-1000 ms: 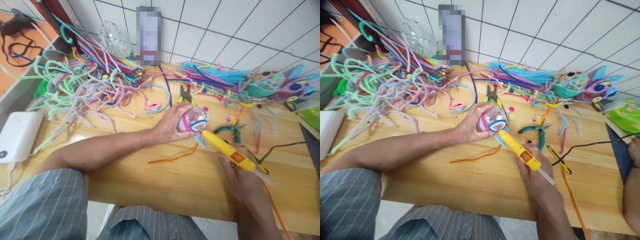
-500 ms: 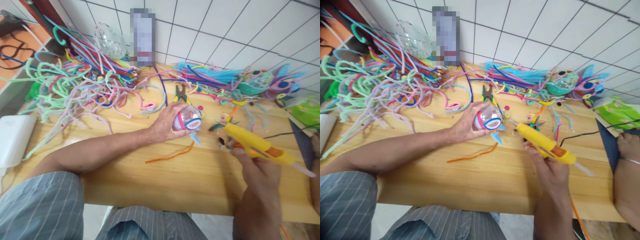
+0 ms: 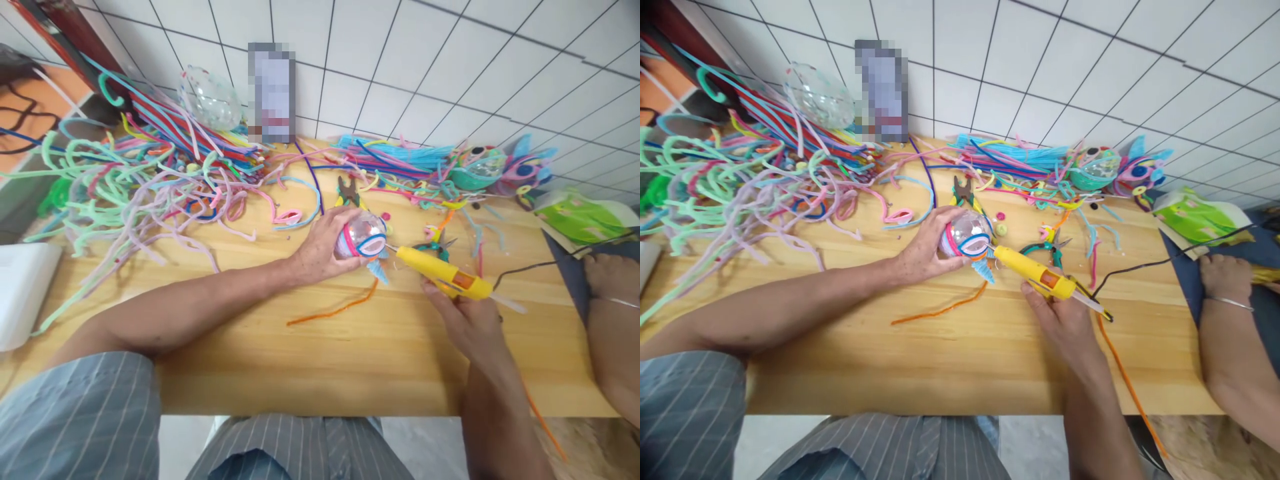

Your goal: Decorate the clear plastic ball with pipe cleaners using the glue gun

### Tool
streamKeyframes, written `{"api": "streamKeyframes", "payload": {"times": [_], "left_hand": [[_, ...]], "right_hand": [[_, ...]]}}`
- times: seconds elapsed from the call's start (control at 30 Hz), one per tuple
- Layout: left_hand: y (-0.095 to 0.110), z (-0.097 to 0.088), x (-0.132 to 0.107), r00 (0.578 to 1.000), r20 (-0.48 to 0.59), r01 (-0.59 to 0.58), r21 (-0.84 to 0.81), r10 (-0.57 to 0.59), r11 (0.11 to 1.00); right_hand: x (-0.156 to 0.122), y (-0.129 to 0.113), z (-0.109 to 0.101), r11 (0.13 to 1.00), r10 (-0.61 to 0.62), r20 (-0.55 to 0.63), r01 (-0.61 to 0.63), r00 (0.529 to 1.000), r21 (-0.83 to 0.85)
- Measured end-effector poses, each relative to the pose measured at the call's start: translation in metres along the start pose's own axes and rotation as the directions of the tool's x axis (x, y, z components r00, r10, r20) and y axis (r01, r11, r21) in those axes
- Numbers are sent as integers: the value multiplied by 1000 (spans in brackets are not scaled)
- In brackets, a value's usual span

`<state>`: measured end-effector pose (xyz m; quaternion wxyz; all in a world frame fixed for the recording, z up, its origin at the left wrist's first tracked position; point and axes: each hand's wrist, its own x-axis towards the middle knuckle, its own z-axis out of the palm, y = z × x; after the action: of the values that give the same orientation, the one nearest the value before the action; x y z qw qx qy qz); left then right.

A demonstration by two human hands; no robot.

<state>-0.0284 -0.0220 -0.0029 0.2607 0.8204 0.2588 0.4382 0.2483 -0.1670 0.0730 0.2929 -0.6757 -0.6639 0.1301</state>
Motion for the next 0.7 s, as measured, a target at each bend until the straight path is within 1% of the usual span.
{"api": "streamKeyframes", "payload": {"times": [0.17,0.3,0.43,0.53,0.7], "left_hand": [[2,-1,1,1000,10,-3,8,3,1000],[4,-2,2,1000,17,17,29,-17,999],[3,-2,1,1000,17,14,22,-14,1000],[3,-2,1,1000,19,12,25,-12,1000],[2,-1,0,1000,3,-26,33,26,999]], "right_hand": [[0,5,3,996,-50,-1,49,999,-72],[1,7,5,997,-55,6,55,998,-62],[2,4,6,997,-42,30,44,999,-63],[3,3,6,997,-42,26,44,999,-70],[4,3,7,998,-41,33,42,999,-54]]}}
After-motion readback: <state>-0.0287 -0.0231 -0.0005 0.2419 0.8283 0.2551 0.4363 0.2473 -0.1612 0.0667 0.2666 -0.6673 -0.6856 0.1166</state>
